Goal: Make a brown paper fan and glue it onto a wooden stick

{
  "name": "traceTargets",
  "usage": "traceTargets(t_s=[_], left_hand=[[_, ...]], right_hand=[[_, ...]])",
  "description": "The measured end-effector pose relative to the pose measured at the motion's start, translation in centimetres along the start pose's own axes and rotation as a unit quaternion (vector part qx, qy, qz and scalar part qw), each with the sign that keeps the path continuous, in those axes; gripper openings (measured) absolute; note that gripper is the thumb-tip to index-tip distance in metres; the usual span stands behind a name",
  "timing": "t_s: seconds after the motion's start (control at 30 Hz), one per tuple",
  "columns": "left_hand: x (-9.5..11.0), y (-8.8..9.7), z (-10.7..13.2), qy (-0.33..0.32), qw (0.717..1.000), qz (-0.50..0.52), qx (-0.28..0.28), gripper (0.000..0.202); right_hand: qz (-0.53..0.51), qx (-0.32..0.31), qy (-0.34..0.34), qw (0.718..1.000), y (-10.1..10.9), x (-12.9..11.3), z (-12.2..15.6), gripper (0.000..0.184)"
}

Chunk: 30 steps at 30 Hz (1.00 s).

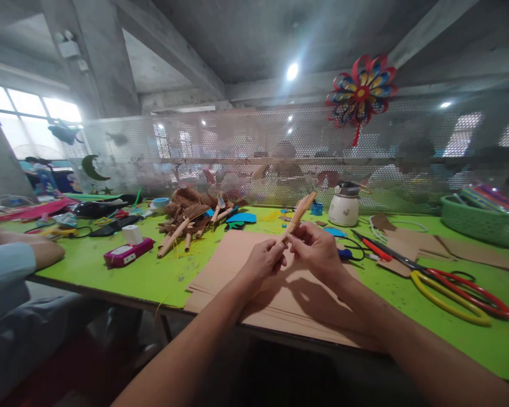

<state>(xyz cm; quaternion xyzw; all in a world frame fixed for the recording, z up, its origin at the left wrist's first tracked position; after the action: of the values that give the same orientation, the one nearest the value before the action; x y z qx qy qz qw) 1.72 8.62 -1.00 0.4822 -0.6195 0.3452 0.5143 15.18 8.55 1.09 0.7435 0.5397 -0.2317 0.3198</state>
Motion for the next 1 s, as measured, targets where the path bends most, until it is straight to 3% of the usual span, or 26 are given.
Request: traceTargets(t_s=[0.43,0.7,0.9,1.0], left_hand=[[-0.2,0.0,-0.1,0.01,1.0,0.0,0.006,0.029],[0.6,0.0,0.3,0.006,1.0,0.006,-0.007,0.029],[-0.3,0.3,-0.1,0.035,0.997,0.073,0.004,0.025],[-0.5,0.5,-0.5,0.052,0.99,0.134,0.004,0.029]], right_hand=[[0.058,0.03,0.009,0.998,-0.1,0.2,-0.1,0.015],[0.028,0.019,0.013,0.999,-0.2,0.3,-0.2,0.012],[-0.017,-0.015,-0.004,1.0,0.2,-0.3,-0.1,0.02],[-0.06,0.0,-0.037,0.998,0.9,-0.7,-0.3,0.026]])
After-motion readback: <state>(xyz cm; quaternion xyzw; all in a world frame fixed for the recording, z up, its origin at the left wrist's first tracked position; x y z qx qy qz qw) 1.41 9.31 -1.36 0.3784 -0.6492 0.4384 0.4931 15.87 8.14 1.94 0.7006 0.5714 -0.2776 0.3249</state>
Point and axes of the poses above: each hand's wrist, its own z-axis away from the middle knuckle, its own y-axis out of the back of the hand, x = y × z, the point moved 2 cm from there along -z, towards the middle knuckle, and after that the axes turned 2 degrees about z, right-handed, at the moved point
